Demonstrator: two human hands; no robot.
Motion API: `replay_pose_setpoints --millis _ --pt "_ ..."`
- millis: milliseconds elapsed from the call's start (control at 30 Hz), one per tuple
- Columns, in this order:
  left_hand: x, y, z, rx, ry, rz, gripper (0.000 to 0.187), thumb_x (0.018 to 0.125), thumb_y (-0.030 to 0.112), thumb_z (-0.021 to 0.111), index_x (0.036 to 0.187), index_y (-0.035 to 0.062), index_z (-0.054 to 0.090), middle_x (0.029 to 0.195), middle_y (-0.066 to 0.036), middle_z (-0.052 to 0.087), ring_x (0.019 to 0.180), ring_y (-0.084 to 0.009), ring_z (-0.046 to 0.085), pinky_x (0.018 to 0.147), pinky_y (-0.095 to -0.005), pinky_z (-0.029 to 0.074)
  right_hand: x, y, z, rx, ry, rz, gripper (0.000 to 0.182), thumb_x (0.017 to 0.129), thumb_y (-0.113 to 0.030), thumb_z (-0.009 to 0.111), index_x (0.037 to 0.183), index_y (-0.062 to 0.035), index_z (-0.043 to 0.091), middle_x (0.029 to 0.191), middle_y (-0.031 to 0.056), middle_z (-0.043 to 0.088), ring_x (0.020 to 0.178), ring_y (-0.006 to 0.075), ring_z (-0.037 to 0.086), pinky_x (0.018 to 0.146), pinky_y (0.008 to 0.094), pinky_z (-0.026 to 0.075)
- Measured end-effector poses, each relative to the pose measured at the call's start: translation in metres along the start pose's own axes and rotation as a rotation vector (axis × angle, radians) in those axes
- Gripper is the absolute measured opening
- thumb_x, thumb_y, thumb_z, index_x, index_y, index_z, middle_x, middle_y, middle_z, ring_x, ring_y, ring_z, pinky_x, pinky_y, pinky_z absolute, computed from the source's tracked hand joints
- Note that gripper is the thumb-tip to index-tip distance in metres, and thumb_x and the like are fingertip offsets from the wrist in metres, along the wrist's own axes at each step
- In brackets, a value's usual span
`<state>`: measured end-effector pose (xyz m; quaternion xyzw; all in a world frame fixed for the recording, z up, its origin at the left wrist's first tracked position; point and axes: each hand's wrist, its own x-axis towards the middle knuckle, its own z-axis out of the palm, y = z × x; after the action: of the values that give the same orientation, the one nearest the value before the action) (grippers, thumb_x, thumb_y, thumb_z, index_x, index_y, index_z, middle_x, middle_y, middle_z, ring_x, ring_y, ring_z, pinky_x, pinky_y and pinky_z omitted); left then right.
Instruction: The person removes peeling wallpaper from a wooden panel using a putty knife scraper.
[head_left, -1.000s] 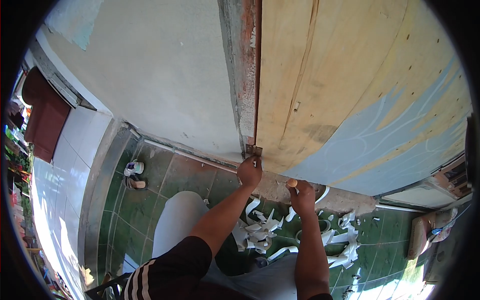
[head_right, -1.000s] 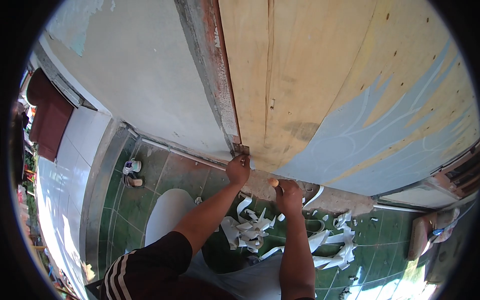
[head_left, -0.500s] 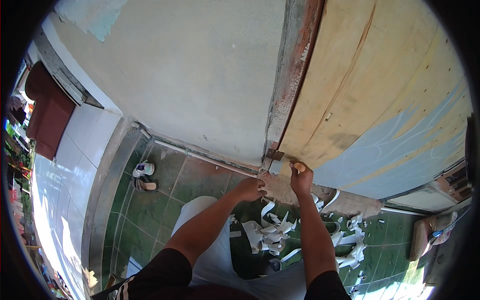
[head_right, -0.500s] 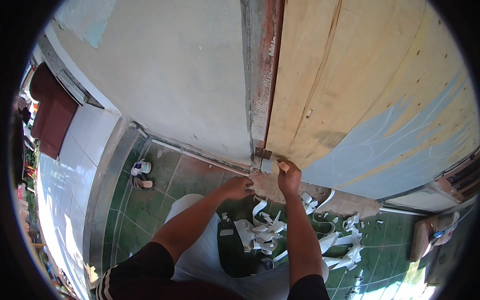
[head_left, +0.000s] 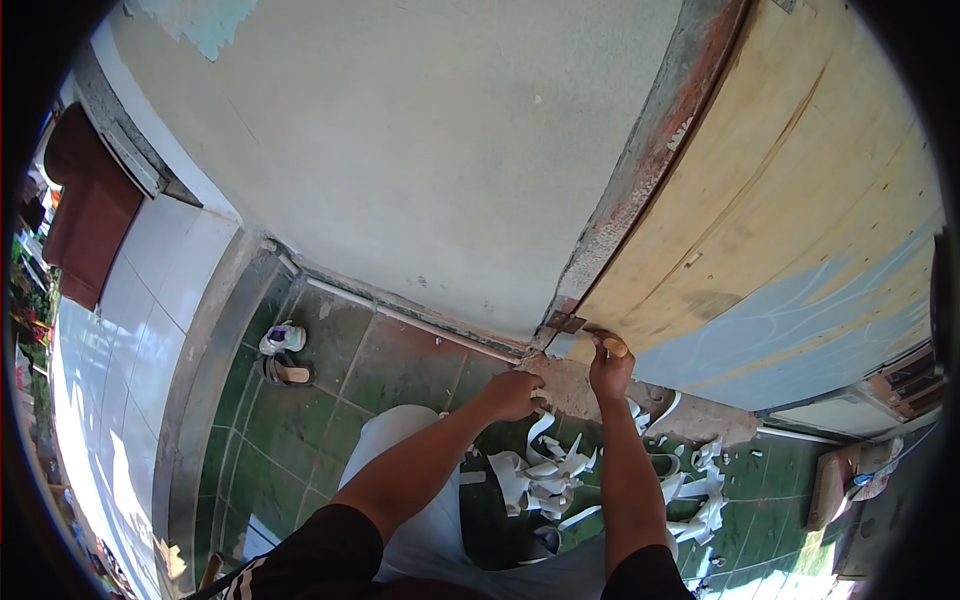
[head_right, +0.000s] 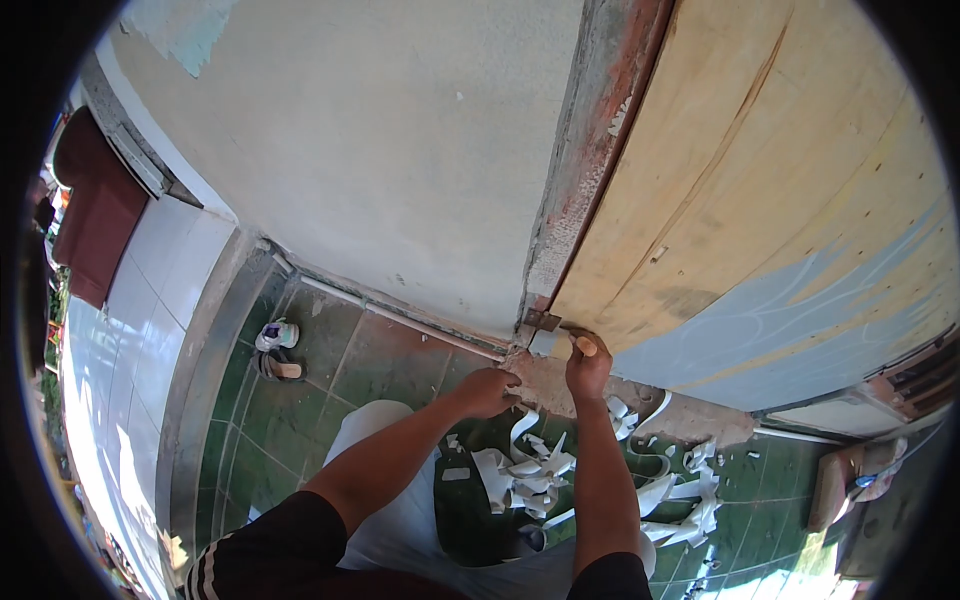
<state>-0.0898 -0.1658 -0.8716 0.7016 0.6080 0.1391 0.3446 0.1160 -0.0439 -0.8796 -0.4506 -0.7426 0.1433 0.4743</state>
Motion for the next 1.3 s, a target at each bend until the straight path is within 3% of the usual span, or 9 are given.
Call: replay_pose_setpoints --millis 367,467,567,633,667,733,833,1067,1300 --pt "-0.001 -0.008 0.014 -0.022 0.065 0.000 0.043 0.093 0.035 0.074 0.126 0.0069 0.073 0.120 -0.018 0.075 0.113 -0.0376 0.070 0.099 -0.0486 0.055 0.017 -0.012 -0.020 -0.209 -0.252 0.100 0.009 0.090 -0.001 0.074 0.085 -0.0010 0.066 0.083 0.0242 0.071 0.075 0.0462 0.069 0.065 0.0503 0.055" --pt "-0.002 -0.008 0.003 -0.043 0.095 -0.007 0.043 0.093 0.036 0.073 0.125 0.0077 0.073 0.118 -0.018 0.076 0.112 -0.0374 0.071 0.099 -0.0498 0.055 0.011 -0.005 -0.007 -0.075 -0.084 0.012 0.013 0.090 -0.010 0.077 0.083 -0.0019 0.070 0.075 0.0227 0.068 0.072 0.0459 0.068 0.065 0.0528 0.053" --pt "-0.008 -0.008 0.004 -0.079 0.127 -0.023 0.041 0.092 0.035 0.073 0.124 0.0080 0.073 0.117 -0.018 0.076 0.111 -0.0376 0.071 0.098 -0.0496 0.055 -0.014 0.042 -0.010 -0.345 -0.641 -0.014 0.003 0.089 -0.008 0.074 0.090 -0.0067 0.076 0.084 0.0215 0.073 0.082 0.0449 0.071 0.076 0.0530 0.056" --pt "-0.014 -0.014 0.003 -0.098 0.140 -0.050 0.041 0.092 0.034 0.074 0.123 0.0078 0.074 0.116 -0.018 0.076 0.110 -0.0379 0.071 0.097 -0.0493 0.056 -0.063 0.065 -0.014 -0.358 -0.880 0.197 0.016 0.091 -0.014 0.074 0.106 -0.0123 0.079 0.097 0.0212 0.075 0.098 0.0431 0.072 0.088 0.0541 0.056" --pt "-0.007 -0.019 -0.007 -0.095 0.159 -0.043 0.041 0.091 0.034 0.074 0.122 0.0074 0.074 0.115 -0.018 0.076 0.109 -0.0379 0.072 0.096 -0.0486 0.056 -0.082 0.068 -0.012 -0.253 -0.628 0.353 0.018 0.089 -0.014 0.076 0.107 -0.0121 0.079 0.100 0.0211 0.076 0.100 0.0427 0.072 0.089 0.0533 0.055" --pt "-0.009 -0.021 0.006 -0.139 0.164 -0.050 0.041 0.091 0.034 0.074 0.121 0.0068 0.074 0.112 -0.018 0.077 0.107 -0.0379 0.072 0.094 -0.0473 0.057 -0.078 0.050 -0.013 -0.254 -0.514 0.422 0.015 0.088 -0.014 0.078 0.101 -0.0083 0.077 0.096 0.0207 0.076 0.092 0.0439 0.071 0.085 0.0535 0.055" --pt "0.020 -0.023 0.024 -0.395 0.288 -0.103 0.038 0.090 0.033 0.075 0.117 0.0063 0.076 0.110 -0.017 0.078 0.104 -0.0363 0.074 0.092 -0.0460 0.058 -0.053 0.023 -0.020 -0.185 -0.410 0.244 0.017 0.086 -0.016 0.081 0.097 -0.0038 0.075 0.090 0.0215 0.074 0.089 0.0445 0.071 0.079 0.0533 0.054" --pt "0.117 0.011 0.084 -0.667 0.677 -0.310 0.043 0.090 0.041 0.078 0.106 0.0011 0.079 0.100 -0.019 0.079 0.095 -0.0334 0.076 0.086 -0.0422 0.059 -0.020 -0.041 -0.114 -0.161 -0.290 0.096 0.013 0.086 -0.011 0.081 0.093 -0.0016 0.075 0.086 0.0197 0.075 0.083 0.0426 0.071 0.074 0.0479 0.055" --pt "0.128 0.043 0.078 -0.622 0.911 -0.380 0.047 0.089 0.043 0.083 0.101 -0.0019 0.079 0.091 -0.018 0.079 0.083 -0.0324 0.077 0.077 -0.0394 0.057 -0.035 -0.044 -0.164 -0.142 -0.222 0.352 0.011 0.088 -0.009 0.080 0.097 -0.0035 0.077 0.088 0.0179 0.076 0.083 0.0396 0.074 0.076 0.0456 0.057"
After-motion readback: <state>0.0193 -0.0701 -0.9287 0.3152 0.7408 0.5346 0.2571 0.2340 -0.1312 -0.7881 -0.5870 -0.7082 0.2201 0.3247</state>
